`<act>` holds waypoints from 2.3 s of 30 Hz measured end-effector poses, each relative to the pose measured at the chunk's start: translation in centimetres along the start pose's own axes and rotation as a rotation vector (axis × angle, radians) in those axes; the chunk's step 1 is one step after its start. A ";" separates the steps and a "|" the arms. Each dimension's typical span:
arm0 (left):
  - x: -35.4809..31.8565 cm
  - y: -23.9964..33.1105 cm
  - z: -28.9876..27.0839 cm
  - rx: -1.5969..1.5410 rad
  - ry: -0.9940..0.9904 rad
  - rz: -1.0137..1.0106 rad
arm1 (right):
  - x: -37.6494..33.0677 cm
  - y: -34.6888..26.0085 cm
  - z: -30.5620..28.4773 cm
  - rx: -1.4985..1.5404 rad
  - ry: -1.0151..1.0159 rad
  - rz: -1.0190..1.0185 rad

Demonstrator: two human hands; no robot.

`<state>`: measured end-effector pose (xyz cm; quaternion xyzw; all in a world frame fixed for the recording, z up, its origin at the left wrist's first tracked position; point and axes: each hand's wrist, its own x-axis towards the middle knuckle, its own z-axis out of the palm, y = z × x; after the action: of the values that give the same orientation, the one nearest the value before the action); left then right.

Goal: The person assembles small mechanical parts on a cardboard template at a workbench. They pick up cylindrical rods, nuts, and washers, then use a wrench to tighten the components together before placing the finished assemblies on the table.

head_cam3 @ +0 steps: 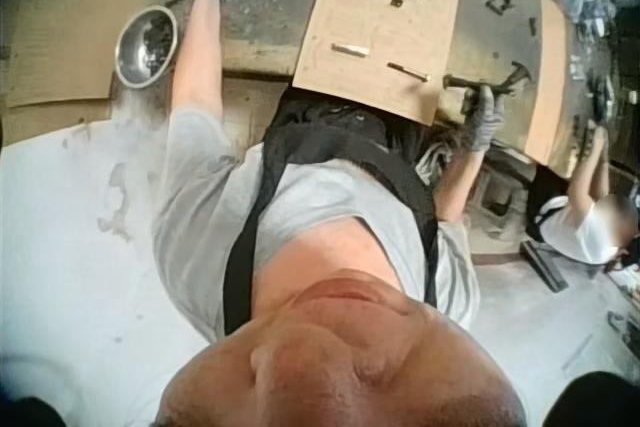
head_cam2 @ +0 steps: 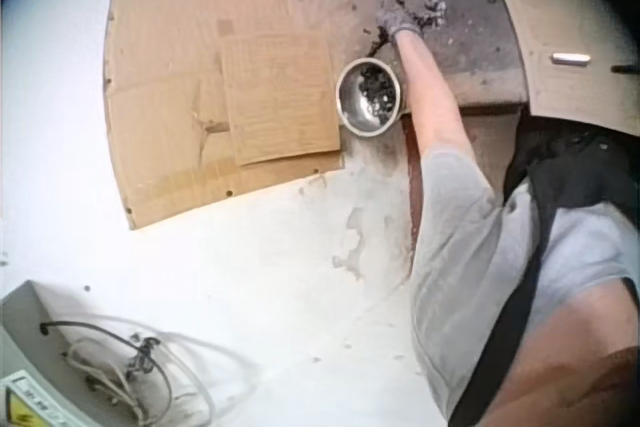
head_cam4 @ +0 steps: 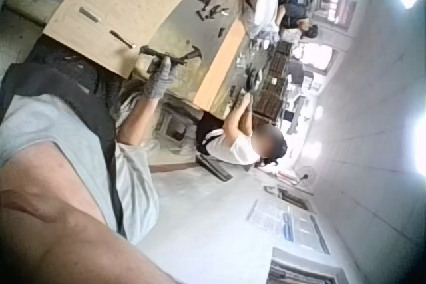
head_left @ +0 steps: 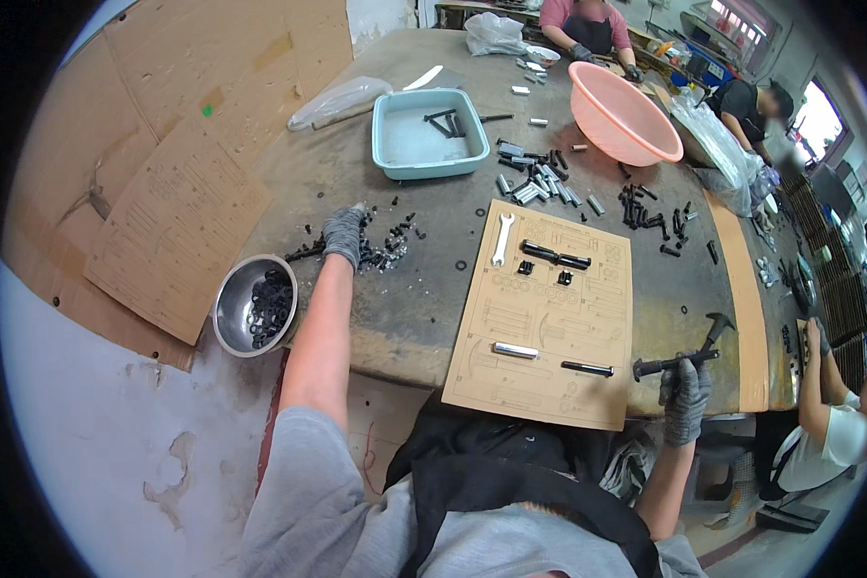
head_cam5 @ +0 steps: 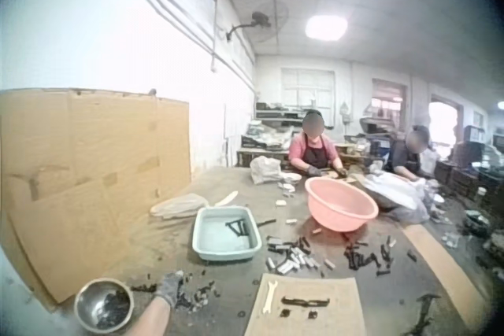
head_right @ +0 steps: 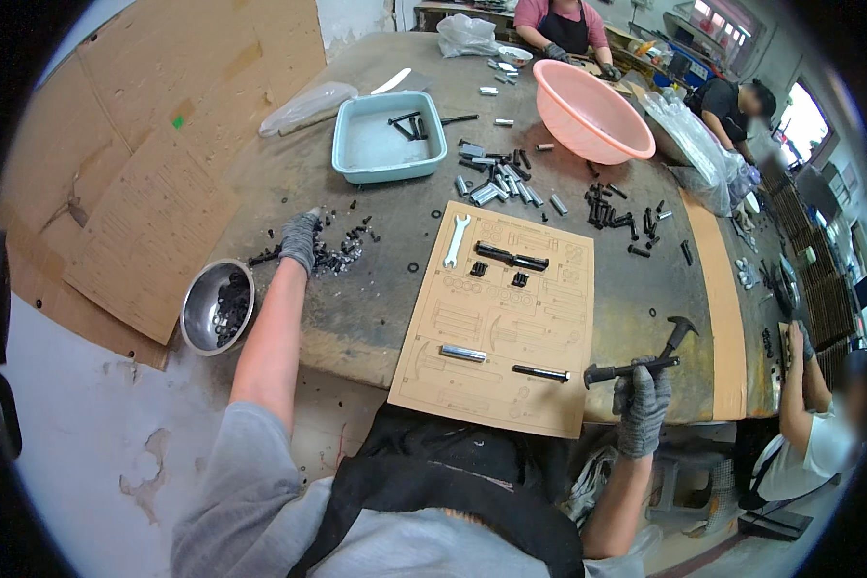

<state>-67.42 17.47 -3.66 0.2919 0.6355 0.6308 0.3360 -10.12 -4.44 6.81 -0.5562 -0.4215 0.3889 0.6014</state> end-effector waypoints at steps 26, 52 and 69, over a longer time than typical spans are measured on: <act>0.5 0.0 -2.1 -1.491 -0.449 -0.533 | 0.8 0.8 0.2 -0.181 0.010 0.018; 13.1 11.6 26.1 -1.222 -0.266 -0.732 | 9.0 10.7 -4.8 -0.161 0.541 0.043; 35.0 16.9 47.5 -0.959 -0.293 -0.806 | 10.1 10.8 -3.4 -0.157 0.657 0.188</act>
<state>-51.71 74.65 12.21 -0.0694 0.2902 0.6230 0.7231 -3.48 4.73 -3.31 -0.7326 -0.1813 0.2091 0.6219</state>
